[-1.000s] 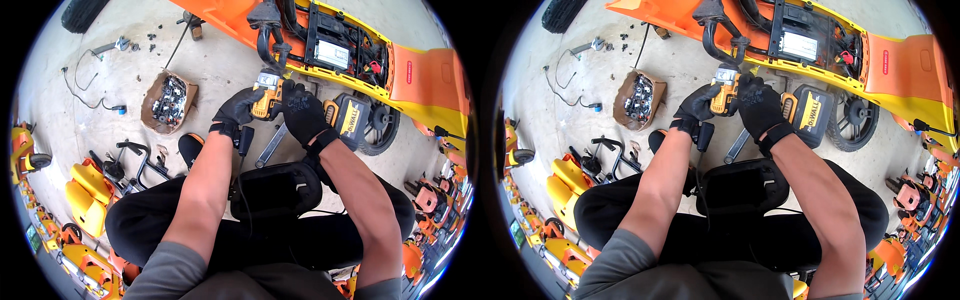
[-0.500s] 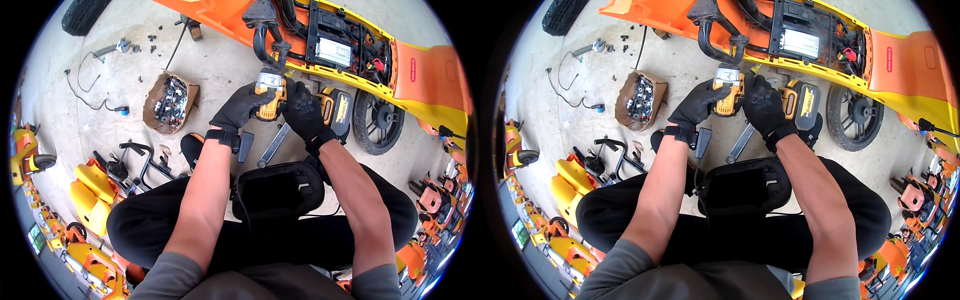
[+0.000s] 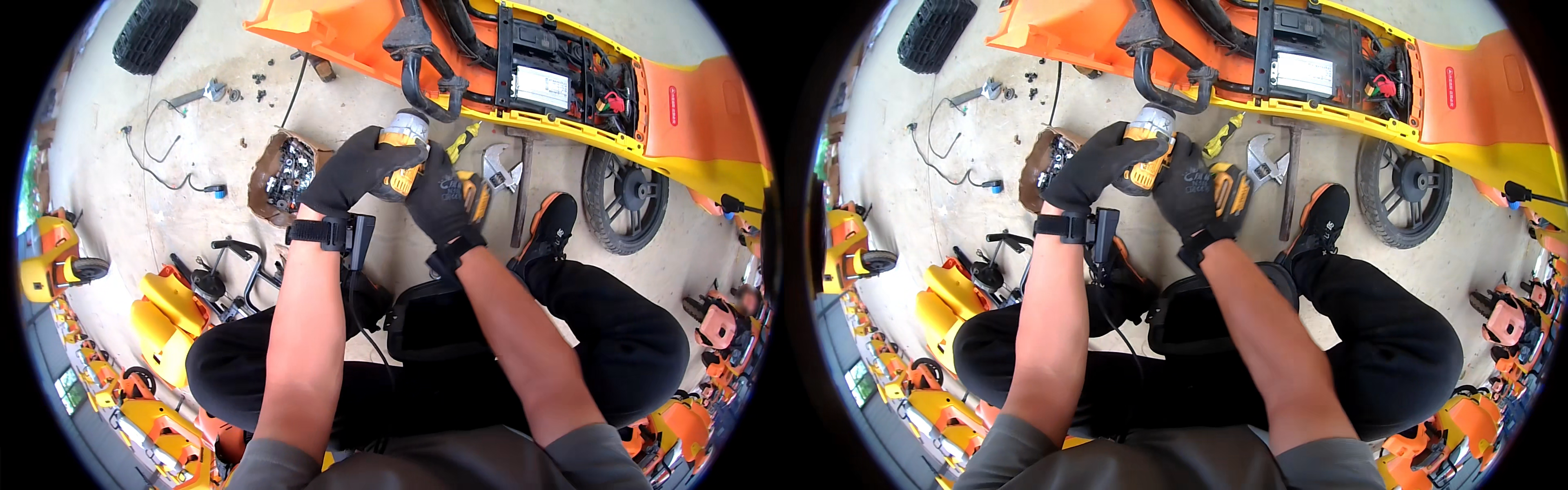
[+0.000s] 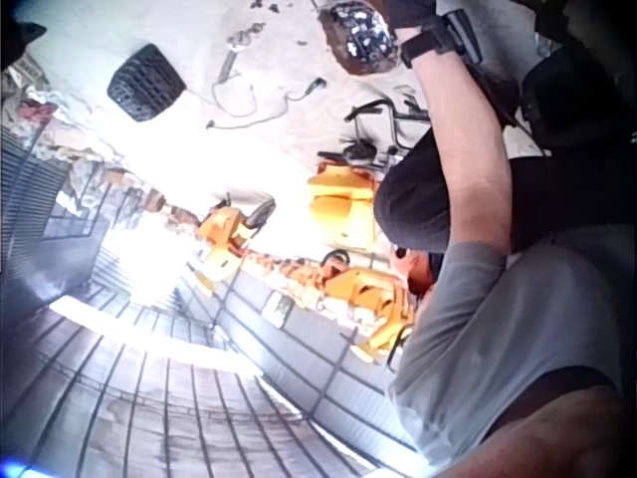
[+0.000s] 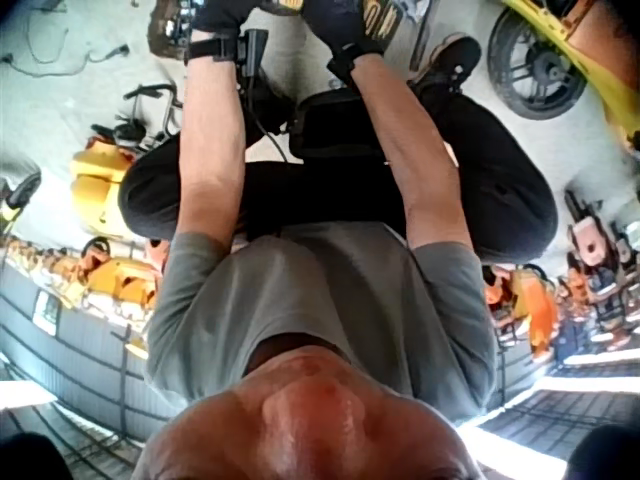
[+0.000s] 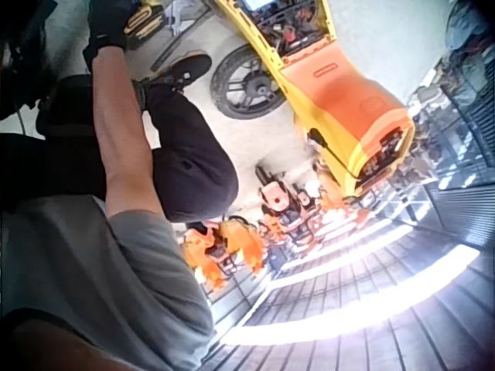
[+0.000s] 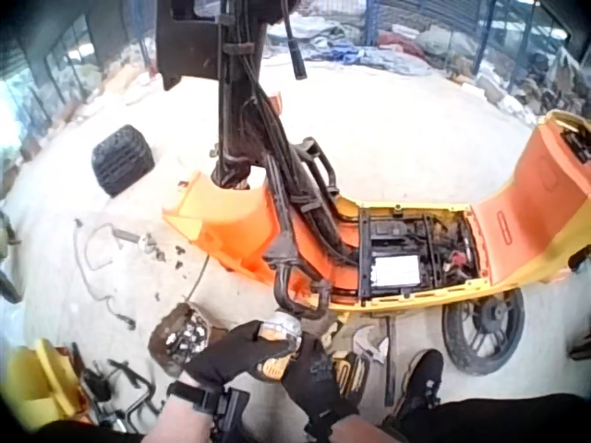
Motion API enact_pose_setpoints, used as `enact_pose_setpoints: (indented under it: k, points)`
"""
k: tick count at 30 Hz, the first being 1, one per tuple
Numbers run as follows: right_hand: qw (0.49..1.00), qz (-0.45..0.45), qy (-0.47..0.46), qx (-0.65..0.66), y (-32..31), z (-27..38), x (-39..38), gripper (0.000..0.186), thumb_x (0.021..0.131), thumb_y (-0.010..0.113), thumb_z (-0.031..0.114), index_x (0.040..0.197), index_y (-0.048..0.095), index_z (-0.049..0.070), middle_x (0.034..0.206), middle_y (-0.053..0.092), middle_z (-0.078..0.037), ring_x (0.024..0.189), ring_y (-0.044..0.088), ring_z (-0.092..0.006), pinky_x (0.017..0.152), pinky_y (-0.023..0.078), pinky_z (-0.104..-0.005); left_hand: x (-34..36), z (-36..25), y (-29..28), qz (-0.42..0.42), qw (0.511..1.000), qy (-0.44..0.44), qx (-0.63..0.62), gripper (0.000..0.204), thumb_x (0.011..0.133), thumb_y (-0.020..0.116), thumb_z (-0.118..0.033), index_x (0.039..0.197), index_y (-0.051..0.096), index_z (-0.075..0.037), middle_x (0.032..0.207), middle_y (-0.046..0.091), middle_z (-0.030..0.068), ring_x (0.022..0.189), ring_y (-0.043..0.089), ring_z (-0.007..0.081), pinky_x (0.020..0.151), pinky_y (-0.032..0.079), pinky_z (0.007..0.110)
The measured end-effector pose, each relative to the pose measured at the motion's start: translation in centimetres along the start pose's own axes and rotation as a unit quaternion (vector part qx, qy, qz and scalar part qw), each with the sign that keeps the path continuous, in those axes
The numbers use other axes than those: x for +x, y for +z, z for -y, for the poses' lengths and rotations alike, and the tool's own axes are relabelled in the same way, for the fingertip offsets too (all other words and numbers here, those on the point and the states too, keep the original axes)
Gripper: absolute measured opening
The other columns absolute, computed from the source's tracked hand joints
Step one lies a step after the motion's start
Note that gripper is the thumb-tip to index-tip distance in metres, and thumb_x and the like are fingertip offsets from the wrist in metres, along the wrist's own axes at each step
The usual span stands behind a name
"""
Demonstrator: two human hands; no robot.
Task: The person uses an impact driver to remove bolts from the side panel of a motorcycle, then reaches into a box for small parts.
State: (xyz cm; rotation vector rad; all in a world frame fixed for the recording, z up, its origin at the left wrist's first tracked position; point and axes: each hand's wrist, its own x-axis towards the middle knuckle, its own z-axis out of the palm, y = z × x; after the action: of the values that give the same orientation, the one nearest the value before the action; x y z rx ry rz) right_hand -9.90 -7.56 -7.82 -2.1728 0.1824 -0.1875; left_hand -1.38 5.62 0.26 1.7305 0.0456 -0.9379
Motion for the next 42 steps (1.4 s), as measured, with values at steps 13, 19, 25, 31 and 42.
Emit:
enact_pose_setpoints:
  k: [13, 19, 25, 31, 42]
  points:
    - [0.613, -0.077, 0.239, 0.749, 6.2, 1.9, -3.8, 0.041, 0.095, 0.064, 0.005, 0.133, 0.051, 0.007, 0.11, 0.063, -0.007, 0.099, 0.063, -0.0179, 0.087, 0.053, -0.0336, -3.9, -2.3, -2.7, 0.003, 0.927, 0.107, 0.359, 0.049, 0.088, 0.071, -0.033, 0.118, 0.061, 0.004, 0.105, 0.066, 0.0198, 0.098, 0.065, 0.0288, 0.086, 0.051, 0.035]
    - [0.401, -0.011, 0.175, 0.899, 5.0, 0.8, -4.5, 0.055, 0.1, 0.057, 0.01, 0.149, 0.031, 0.014, 0.112, 0.06, -0.01, 0.116, 0.056, -0.0254, 0.103, 0.047, -0.0457, -5.0, -0.6, -2.8, 0.089, 0.803, 0.061, 0.587, 0.088, 0.07, 0.082, -0.041, 0.14, 0.046, -0.001, 0.138, 0.049, 0.0218, 0.137, 0.039, 0.0402, 0.112, 0.035, 0.047]
    - [0.421, 0.021, 0.149, 0.894, 5.0, 1.0, -4.2, 0.057, 0.097, 0.062, 0.009, 0.147, 0.034, 0.014, 0.118, 0.056, -0.008, 0.122, 0.051, -0.0236, 0.109, 0.042, -0.0421, -4.0, 1.9, 0.6, 0.024, 0.707, 0.139, 0.693, 0.068, 0.068, 0.078, -0.034, 0.121, 0.053, 0.002, 0.119, 0.058, 0.0194, 0.127, 0.047, 0.038, 0.109, 0.032, 0.053]
    - [0.488, 0.098, 0.227, 0.837, 4.6, -1.0, -3.3, 0.065, 0.094, 0.065, 0.003, 0.15, 0.033, 0.013, 0.14, 0.052, -0.014, 0.122, 0.054, -0.0204, 0.107, 0.045, -0.0372, -2.7, 2.5, -0.8, 0.09, 0.762, 0.093, 0.635, 0.046, 0.072, 0.075, -0.031, 0.108, 0.059, -0.007, 0.095, 0.066, 0.0143, 0.094, 0.064, 0.0334, 0.093, 0.045, 0.047]
    - [0.463, 0.118, 0.169, 0.862, 0.0, -6.7, -5.4, 0.072, 0.096, 0.054, 0.055, 0.15, 0.035, 0.011, 0.146, 0.046, -0.014, 0.134, 0.047, -0.035, 0.109, 0.034, -0.0669, -2.8, 3.0, -3.0, 0.002, 0.738, 0.2, 0.645, 0.03, 0.07, 0.073, -0.022, 0.095, 0.061, -0.009, 0.093, 0.062, 0.0101, 0.098, 0.058, 0.0316, 0.089, 0.045, 0.047]
